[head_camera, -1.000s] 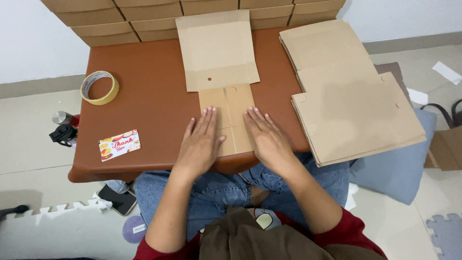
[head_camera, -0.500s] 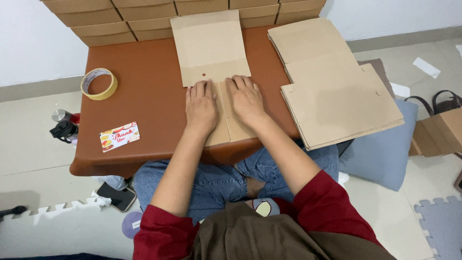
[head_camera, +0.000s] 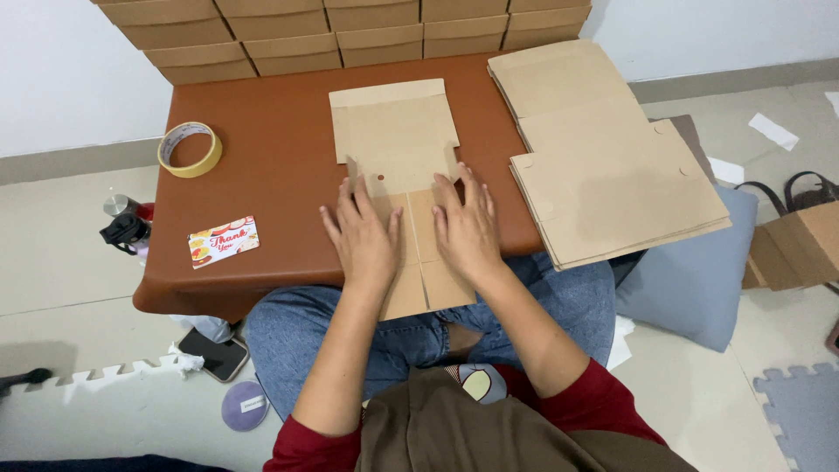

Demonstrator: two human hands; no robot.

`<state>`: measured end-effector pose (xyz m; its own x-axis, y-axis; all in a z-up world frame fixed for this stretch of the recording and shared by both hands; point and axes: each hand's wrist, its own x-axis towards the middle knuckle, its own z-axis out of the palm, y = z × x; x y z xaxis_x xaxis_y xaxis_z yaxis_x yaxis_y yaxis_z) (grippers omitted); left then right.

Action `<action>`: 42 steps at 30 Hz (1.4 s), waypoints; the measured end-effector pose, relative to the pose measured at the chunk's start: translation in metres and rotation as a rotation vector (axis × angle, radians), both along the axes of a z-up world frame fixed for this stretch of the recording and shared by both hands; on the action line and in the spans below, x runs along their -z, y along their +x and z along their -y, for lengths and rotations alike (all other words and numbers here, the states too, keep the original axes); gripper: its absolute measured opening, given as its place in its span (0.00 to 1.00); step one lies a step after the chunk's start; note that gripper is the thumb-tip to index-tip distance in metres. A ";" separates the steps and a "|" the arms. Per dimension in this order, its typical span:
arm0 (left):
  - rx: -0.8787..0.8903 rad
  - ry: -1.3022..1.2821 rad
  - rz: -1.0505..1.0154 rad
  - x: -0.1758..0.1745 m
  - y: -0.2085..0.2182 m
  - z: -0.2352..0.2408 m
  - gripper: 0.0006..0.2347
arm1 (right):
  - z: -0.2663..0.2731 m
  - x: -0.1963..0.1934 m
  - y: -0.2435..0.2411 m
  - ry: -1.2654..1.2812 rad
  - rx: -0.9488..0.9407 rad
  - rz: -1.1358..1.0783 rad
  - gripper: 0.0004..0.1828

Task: Folding flat cardboard sheets into boxes, applying decorative stickers, and stacking the finished products.

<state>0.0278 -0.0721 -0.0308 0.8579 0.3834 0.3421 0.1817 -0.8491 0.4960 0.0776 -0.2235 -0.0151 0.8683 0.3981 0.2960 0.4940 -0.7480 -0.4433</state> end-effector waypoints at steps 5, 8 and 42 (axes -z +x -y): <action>0.187 -0.008 -0.093 -0.005 0.004 -0.004 0.27 | 0.001 -0.002 0.005 -0.033 -0.161 -0.059 0.29; 0.203 0.110 -0.191 0.000 0.020 -0.012 0.25 | 0.000 0.000 0.021 -0.127 -0.195 -0.024 0.26; 0.188 0.203 -0.558 0.017 0.148 -0.079 0.43 | -0.052 0.019 0.156 -0.386 -0.176 -0.305 0.49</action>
<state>0.1760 0.0067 -0.0483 0.9749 0.1826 -0.1274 0.2052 -0.9591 0.1952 0.2331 -0.1712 -0.0336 0.8020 0.5764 -0.1568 0.5188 -0.8022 -0.2954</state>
